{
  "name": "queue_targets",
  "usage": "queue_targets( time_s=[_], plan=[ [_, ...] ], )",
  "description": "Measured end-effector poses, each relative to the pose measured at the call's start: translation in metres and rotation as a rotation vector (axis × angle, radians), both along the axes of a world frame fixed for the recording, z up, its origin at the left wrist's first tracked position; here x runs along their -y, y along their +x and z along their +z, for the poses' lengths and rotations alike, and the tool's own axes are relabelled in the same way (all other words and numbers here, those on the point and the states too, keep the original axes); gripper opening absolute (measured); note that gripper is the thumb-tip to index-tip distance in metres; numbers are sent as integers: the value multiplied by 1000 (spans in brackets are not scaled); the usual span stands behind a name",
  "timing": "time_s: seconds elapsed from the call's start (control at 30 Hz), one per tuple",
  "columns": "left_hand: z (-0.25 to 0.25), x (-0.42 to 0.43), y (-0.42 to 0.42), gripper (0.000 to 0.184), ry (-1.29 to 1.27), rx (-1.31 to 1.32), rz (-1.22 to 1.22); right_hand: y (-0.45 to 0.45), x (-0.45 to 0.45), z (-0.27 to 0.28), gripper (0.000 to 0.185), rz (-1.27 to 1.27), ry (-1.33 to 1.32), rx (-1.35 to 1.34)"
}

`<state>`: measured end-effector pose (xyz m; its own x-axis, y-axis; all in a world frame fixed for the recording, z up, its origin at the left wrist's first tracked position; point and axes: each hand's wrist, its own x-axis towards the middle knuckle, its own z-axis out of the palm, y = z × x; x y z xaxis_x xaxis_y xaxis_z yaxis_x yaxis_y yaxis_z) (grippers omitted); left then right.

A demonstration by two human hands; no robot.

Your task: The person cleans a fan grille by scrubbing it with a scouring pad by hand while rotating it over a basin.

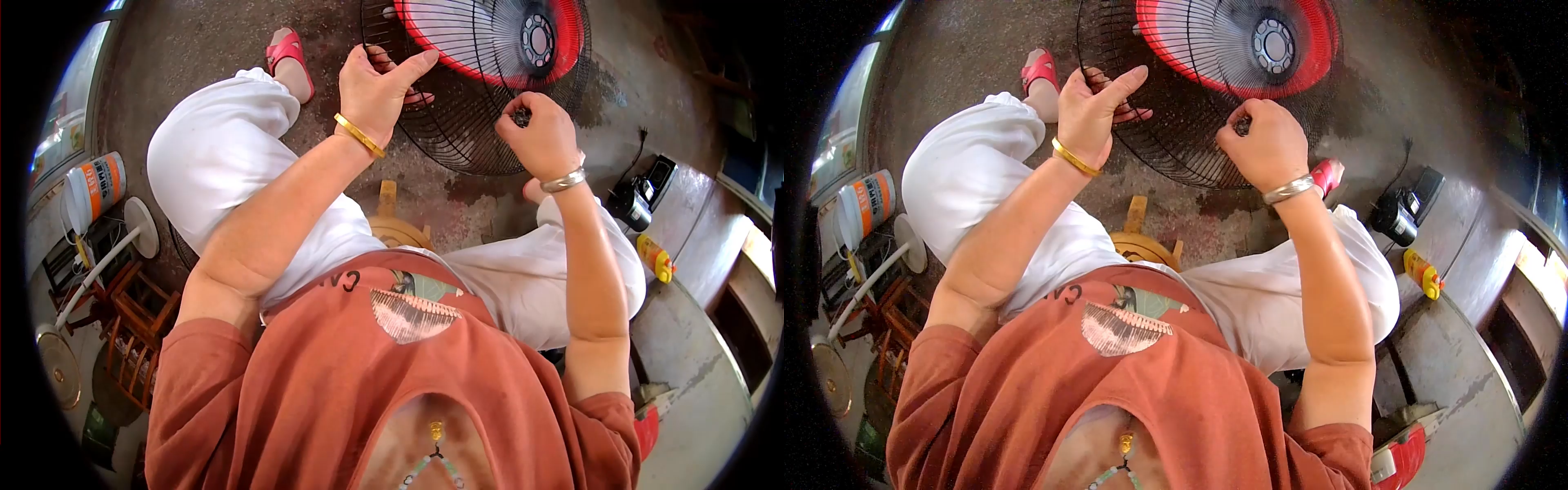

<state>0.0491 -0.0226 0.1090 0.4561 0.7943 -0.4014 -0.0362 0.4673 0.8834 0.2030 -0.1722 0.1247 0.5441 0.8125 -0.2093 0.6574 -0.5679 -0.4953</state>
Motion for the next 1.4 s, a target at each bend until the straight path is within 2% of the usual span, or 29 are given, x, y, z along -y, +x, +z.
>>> queue_targets(
  time_s=[0.07, 0.3, 0.4, 0.5, 0.67, 0.77, 0.9, 0.97, 1.17, 1.4],
  plan=[
    [2, 0, 0, 41, -18, 17, 14, 7, 1, 9, 21, -50, -65, -152],
    [-3, -8, -3, 42, -161, -8, 48, 19, 5, 2, 23, -46, 41, -260],
    [-7, -10, -3, 43, -202, -8, 52, 25, 6, -12, 26, -141, 262, -393],
    [-7, -11, -4, 43, -229, -21, 71, 27, 2, -8, 30, -324, 400, -414],
    [-9, -10, -6, 44, -259, -33, 84, 12, -8, -8, 38, -145, 422, -467],
    [-11, -10, -7, 44, -271, -55, 78, -11, -12, -18, 25, 142, 541, -80],
    [-10, -4, -10, 45, -251, -107, 66, 8, -16, -42, 19, 86, 540, 140],
    [-9, -3, -9, 46, -227, -107, 49, 27, -15, -54, 13, -30, 448, 63],
    [-9, -10, -12, 49, -238, -87, 54, -21, -21, -12, 14, 107, 651, -41],
    [-14, -6, -13, 49, -297, -54, 80, 3, -29, -28, 13, 55, 580, 170]
  ],
)
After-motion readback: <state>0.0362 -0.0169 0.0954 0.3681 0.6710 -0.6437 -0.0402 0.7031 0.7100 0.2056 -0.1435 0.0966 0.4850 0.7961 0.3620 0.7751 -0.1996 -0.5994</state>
